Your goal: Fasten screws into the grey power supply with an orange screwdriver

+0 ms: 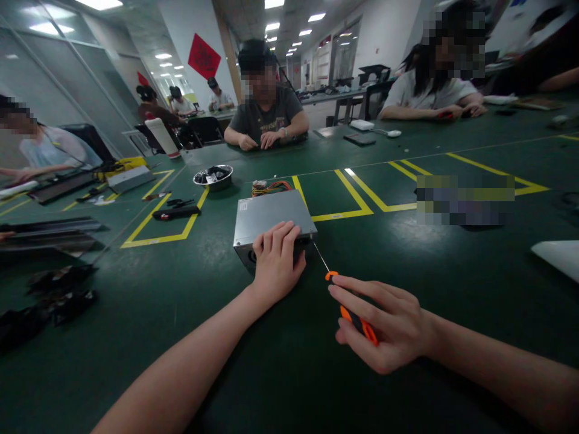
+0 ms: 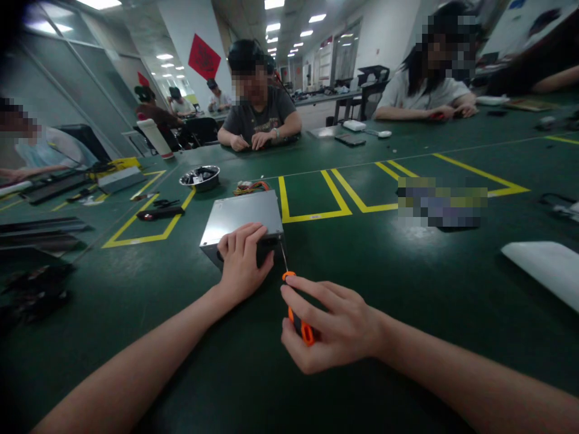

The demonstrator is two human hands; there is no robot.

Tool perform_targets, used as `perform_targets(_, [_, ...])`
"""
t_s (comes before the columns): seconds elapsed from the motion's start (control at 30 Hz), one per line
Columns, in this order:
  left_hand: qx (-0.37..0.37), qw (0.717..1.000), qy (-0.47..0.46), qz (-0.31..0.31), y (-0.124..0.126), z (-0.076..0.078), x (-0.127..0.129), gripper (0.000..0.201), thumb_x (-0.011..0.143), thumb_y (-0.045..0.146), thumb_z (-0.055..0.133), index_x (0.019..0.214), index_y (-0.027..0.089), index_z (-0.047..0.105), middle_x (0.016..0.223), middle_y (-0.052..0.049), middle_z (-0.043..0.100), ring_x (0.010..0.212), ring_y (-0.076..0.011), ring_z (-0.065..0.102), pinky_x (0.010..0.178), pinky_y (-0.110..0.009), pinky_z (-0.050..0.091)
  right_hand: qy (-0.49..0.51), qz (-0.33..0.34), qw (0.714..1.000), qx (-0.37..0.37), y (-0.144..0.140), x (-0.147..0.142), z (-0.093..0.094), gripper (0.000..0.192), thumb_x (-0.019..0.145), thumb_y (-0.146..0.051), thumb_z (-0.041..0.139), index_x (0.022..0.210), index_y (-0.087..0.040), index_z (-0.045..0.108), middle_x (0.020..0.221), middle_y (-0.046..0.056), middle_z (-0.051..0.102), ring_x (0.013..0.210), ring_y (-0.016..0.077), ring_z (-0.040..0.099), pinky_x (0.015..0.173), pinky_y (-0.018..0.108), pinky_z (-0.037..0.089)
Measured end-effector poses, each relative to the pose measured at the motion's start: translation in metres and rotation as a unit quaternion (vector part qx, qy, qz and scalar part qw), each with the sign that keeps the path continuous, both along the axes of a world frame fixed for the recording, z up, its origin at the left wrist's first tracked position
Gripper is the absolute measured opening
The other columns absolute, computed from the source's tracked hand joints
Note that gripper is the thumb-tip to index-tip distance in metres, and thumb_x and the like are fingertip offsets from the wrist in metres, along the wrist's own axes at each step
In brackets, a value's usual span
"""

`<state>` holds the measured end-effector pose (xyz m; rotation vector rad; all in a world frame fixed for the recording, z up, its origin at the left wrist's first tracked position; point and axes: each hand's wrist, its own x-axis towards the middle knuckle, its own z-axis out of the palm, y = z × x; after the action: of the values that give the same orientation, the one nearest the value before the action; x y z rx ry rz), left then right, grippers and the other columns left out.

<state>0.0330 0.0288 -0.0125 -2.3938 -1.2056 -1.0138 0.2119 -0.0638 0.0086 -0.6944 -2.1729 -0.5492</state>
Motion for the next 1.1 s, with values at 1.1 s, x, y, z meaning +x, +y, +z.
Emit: perform_targets(1.1, [-0.007, 1.000, 0.014, -0.006, -0.001, 0.002, -0.007, 0.038, 0.082, 0.025, 0.049, 0.119, 0.018, 0.045, 0.123, -0.008, 0.052, 0.117, -0.0218, 0.041, 0.093, -0.037, 0.026, -0.097, -0.039, 0.993, 0.055, -0.013, -0.004, 0.013, 0.012, 0.069, -0.013, 0.067, 0.076, -0.018, 0.059, 0.094, 0.007, 0.068, 0.092, 0.0168, 0.062, 0.075, 0.025, 0.052])
